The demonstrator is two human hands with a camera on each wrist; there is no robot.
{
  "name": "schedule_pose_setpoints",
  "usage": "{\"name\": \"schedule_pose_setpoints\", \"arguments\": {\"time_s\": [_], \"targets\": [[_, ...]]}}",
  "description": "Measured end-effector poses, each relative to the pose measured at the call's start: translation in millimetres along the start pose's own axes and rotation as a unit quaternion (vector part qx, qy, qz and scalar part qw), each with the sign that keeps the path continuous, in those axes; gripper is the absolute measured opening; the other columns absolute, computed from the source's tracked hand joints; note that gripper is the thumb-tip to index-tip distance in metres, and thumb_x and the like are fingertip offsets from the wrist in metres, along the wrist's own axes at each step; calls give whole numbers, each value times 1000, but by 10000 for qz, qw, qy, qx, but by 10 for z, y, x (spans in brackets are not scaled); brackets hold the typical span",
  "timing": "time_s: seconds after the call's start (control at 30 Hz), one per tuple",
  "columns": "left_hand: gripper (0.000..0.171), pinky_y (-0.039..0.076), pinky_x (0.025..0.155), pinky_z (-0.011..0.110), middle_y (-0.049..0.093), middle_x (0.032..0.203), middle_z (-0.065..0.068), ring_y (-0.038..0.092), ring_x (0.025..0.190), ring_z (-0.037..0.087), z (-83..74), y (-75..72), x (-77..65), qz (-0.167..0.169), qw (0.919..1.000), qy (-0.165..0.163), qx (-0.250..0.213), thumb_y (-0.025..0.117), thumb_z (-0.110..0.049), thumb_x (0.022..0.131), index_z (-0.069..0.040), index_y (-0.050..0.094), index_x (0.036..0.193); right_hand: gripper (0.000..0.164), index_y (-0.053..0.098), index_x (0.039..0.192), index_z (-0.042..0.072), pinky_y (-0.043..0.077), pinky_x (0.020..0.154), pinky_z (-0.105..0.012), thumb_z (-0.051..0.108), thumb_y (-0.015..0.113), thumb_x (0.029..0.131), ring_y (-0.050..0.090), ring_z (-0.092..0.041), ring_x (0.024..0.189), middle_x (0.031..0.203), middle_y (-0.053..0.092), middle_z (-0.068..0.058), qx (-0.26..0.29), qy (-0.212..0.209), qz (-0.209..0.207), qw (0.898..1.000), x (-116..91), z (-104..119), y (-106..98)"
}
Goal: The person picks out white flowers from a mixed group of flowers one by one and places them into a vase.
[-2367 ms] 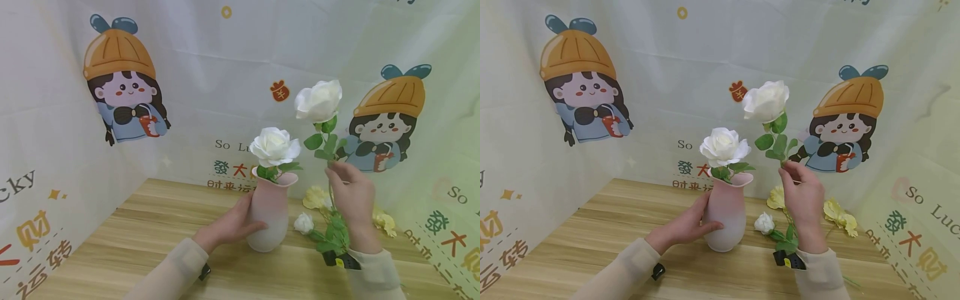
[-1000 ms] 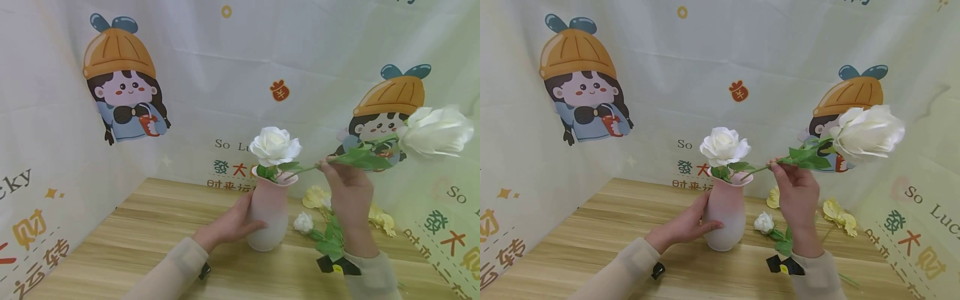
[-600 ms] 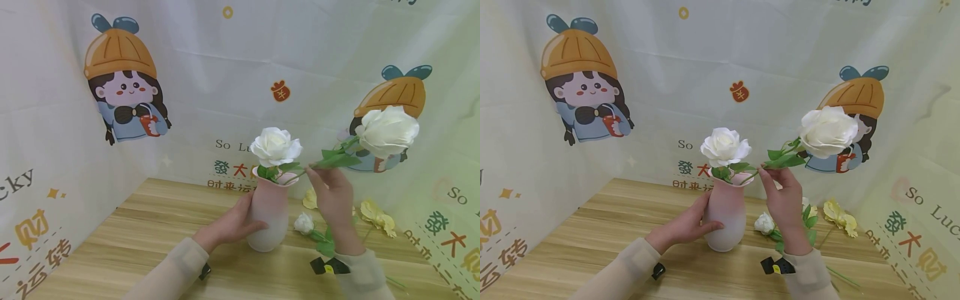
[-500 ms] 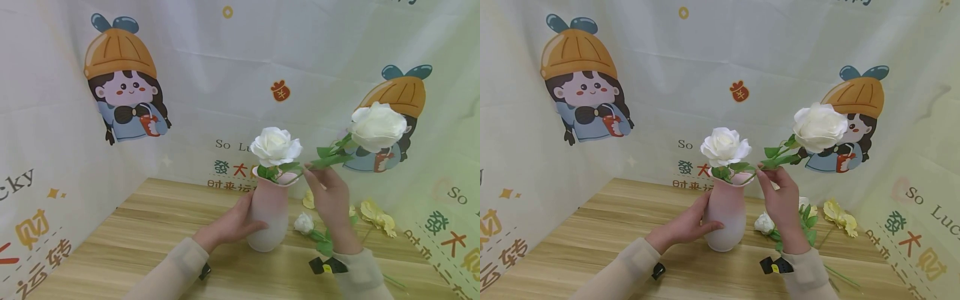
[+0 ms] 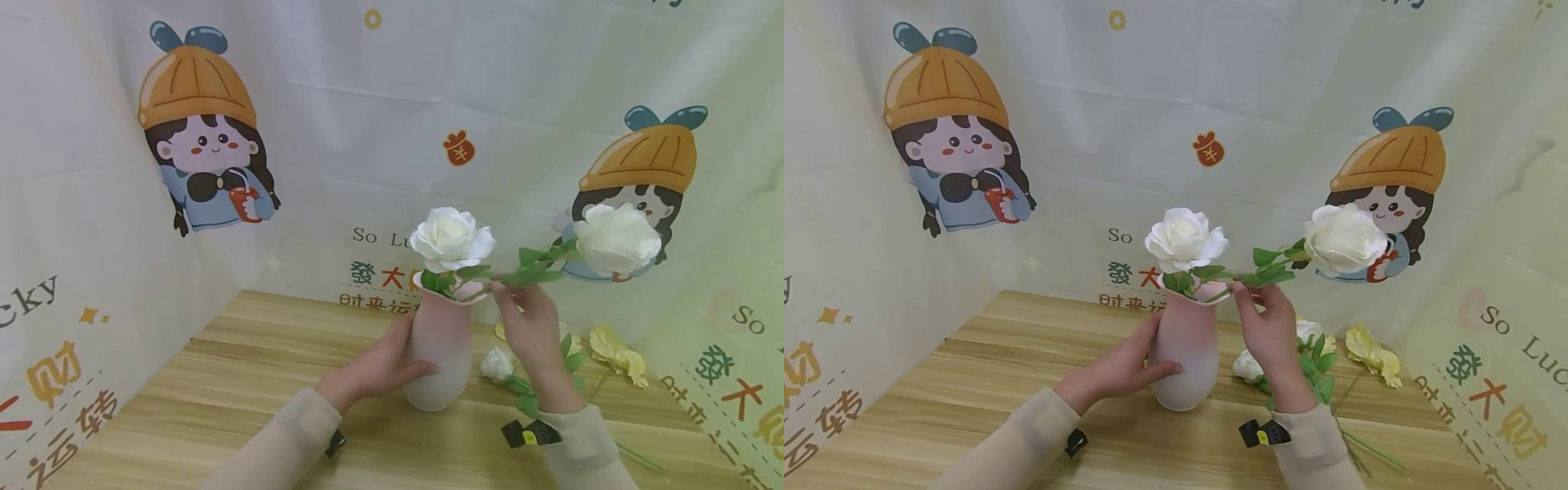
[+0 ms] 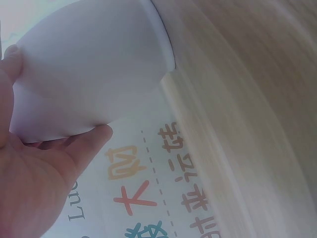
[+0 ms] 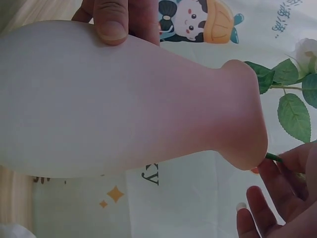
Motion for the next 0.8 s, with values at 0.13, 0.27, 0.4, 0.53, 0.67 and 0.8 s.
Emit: {"name": "schedule_pose_setpoints", "arguments": {"time_s": [0.13, 0.27, 0.4, 0.53, 0.67, 0.8], "targets": [[101, 39, 107, 42, 31, 147, 16, 39, 127, 19, -7, 4, 0, 3, 10000, 4, -7, 70, -48, 91, -1, 7, 155, 31, 69, 116, 3, 51, 89, -53, 26, 51, 106, 59, -25, 105, 114, 67, -13, -210, 353, 133, 9991, -13, -52, -1], [101, 39, 107, 41, 31, 147, 16, 39, 126, 19, 3, 9, 8, 10, 10000, 21, -36, 70, -47, 91, 0, 8, 155, 32, 68, 119, 1, 53, 87, -53, 25, 53, 105, 61, -27, 102, 114, 67, -16, -126, 372, 193, 9990, -17, -30, 17], [100, 39, 107, 41, 31, 147, 14, 39, 126, 18, 7, 12, 7, 19, 10000, 48, -61, 70, -47, 91, -2, 8, 155, 32, 58, 128, -3, 51, 90, -52, 18, 56, 103, 57, -29, 106, 118, 62, -18, 100, 459, 240, 9986, -10, -32, 37], [101, 39, 107, 42, 31, 147, 14, 39, 126, 18, 20, 19, 6, 22, 10000, 28, -79, 70, -49, 91, -2, 8, 155, 38, 50, 131, -2, 51, 89, -53, 20, 58, 102, 55, -30, 107, 121, 56, -19, 99, 760, 367, 9964, -7, -88, 53], [102, 39, 107, 42, 31, 148, 15, 39, 126, 18, 37, 22, 12, 16, 10000, -12, -93, 70, -49, 90, -1, 8, 155, 35, 48, 131, 2, 51, 88, -54, 22, 56, 103, 55, -30, 107, 123, 53, -18, -49, 900, 493, 9947, -7, -112, 71], [101, 38, 107, 41, 31, 148, 14, 39, 127, 18, 36, 23, 15, 9, 10000, 8, -94, 70, -48, 90, -2, 7, 155, 33, 49, 129, 3, 51, 85, -49, 21, 54, 101, 55, -26, 101, 117, 56, -14, -150, 1092, 192, 9937, -6, -140, 30]]}}
Point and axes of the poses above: each hand's wrist, its own x-axis towards the middle knuckle, its own y-axis out of the palm, z = x × y, the point moved 7 cm from there along x, towards the middle knuckle
